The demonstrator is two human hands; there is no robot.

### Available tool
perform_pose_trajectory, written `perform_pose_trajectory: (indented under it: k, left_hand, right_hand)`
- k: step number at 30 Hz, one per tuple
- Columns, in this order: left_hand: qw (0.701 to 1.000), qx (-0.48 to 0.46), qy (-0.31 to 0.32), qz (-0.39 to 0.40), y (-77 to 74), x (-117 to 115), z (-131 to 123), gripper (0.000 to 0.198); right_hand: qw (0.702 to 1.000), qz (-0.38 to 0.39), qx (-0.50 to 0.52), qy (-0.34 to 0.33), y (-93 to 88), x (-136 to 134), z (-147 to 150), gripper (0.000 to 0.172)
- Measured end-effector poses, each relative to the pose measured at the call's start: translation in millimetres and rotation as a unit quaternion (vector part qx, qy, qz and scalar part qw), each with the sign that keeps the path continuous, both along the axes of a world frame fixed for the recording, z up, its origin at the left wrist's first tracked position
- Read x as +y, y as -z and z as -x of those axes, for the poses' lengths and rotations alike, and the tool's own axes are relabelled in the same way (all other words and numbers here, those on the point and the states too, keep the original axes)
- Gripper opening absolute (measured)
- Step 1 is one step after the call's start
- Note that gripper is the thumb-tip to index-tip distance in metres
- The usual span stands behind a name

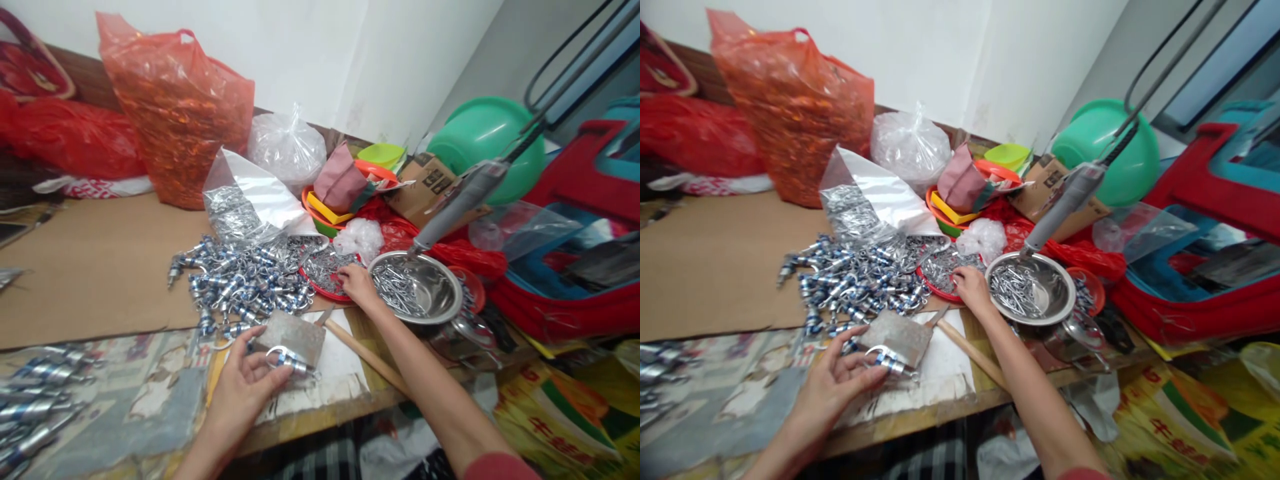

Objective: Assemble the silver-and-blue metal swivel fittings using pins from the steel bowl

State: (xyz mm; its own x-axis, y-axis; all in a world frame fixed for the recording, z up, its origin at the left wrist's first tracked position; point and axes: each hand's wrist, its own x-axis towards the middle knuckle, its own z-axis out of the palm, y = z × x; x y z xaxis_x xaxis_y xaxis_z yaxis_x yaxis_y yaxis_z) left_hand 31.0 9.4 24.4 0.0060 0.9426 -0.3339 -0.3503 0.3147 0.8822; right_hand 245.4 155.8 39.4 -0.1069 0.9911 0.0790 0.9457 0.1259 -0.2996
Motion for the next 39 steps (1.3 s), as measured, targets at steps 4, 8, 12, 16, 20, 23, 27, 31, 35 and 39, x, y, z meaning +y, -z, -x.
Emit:
perform_pose_trajectory:
  k: [4,8,12,16,20,23,27,31,35,39]
  left_hand:
    - [1.000,0.014,-0.001,0.004,-1.1,1,3,0.074]
    - [1.000,0.026,-0.001,0.001,-4.3,1,2,0.072]
    - [1.000,0.016,0.005,-0.002,-5.8,-1,1,0.069]
    - [1.000,-0.001,0.002,-0.005,-6.3,-2,0,0.068]
    - [1.000,0.003,-0.002,-0.005,-6.9,-2,0,0.067]
    - [1.000,0.005,-0.006,0.000,-6.6,-2,0,0.069]
    - [1.000,0.008,-0.010,0.004,-5.4,-2,-1,0.071]
    - [1.000,0.016,-0.014,0.004,-5.5,-2,-1,0.071]
    - [1.000,0.021,-0.009,0.003,-8.0,-2,-1,0.071]
    - [1.000,0.024,-0.002,0.002,-9.3,-2,-1,0.071]
  right_hand:
    - [0.993,0.014,0.096,-0.063,-11.1,-46,18,0.026]
    - [0.950,0.055,0.261,-0.164,-18.3,-92,43,0.015]
    - [0.939,0.023,0.287,-0.188,-16.5,-110,62,0.013]
    - [0.947,-0.021,0.257,-0.194,-10.4,-114,73,0.014]
    - [0.960,-0.033,0.204,-0.188,-10.4,-118,71,0.014]
    - [0.969,-0.034,0.177,-0.169,-13.0,-121,66,0.012]
    - [0.963,-0.020,0.239,-0.120,-13.5,-122,71,0.010]
    - [0.971,-0.003,0.222,-0.094,-12.0,-121,83,0.009]
    - [0.983,0.014,0.161,-0.083,-16.0,-121,87,0.010]
    - [0.991,0.061,0.087,-0.076,-25.7,-116,85,0.012]
